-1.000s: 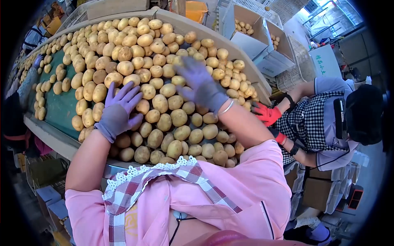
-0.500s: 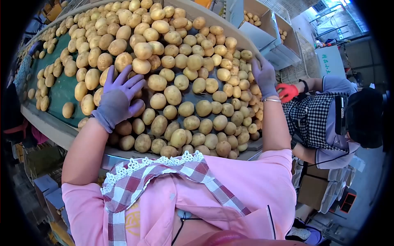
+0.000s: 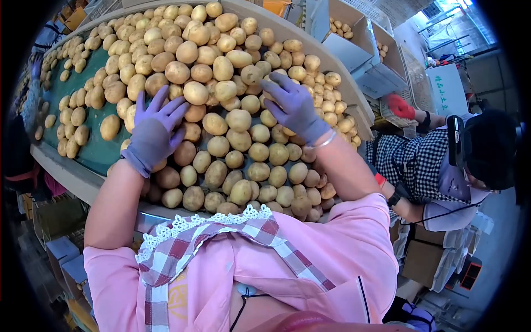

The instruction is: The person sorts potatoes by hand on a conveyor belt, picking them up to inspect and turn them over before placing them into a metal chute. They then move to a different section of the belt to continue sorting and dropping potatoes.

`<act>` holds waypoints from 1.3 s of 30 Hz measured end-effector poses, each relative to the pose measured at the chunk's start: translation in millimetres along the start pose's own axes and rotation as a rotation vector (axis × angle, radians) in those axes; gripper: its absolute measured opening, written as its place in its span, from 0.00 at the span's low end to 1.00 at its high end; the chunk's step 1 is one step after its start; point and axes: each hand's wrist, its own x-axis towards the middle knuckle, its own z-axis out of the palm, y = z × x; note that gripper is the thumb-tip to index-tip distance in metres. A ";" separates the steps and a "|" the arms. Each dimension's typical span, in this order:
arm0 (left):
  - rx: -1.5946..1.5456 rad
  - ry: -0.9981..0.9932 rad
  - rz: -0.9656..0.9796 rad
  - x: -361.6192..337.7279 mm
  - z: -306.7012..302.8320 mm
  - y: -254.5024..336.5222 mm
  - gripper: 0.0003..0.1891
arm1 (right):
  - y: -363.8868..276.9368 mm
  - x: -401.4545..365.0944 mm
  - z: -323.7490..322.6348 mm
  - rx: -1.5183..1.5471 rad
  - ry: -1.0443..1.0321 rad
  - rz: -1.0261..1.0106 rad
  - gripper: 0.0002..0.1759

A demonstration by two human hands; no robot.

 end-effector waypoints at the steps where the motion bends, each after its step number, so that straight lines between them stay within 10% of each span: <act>1: 0.012 0.003 0.000 -0.3 1.1 -1.0 0.27 | -5.5 2.9 -30.4 -0.070 -0.038 -0.140 0.24; 3: 0.062 -0.009 0.005 -3.1 7.1 -4.0 0.30 | 27.6 6.6 -93.2 -0.577 0.081 -0.242 0.22; 7: 0.079 -0.050 0.001 -7.0 15.6 -6.5 0.31 | 134.7 -49.3 -168.4 -0.874 0.552 0.933 0.27; 11: 0.099 -0.067 0.020 -4.8 19.8 -9.6 0.30 | 49.4 -13.5 -66.6 -0.434 0.258 0.238 0.31; 18: 0.143 -0.033 -0.053 -1.8 11.9 -17.0 0.31 | -69.6 37.8 110.4 -0.061 -0.070 -0.127 0.34; 32: 0.043 -0.177 -0.313 -10.8 -4.5 -52.4 0.17 | -65.4 -41.4 35.1 -0.098 -0.476 0.398 0.30; 39: -0.444 -0.032 -0.484 -113.4 26.1 -248.4 0.21 | -69.6 -82.2 -31.9 0.272 -0.608 0.418 0.31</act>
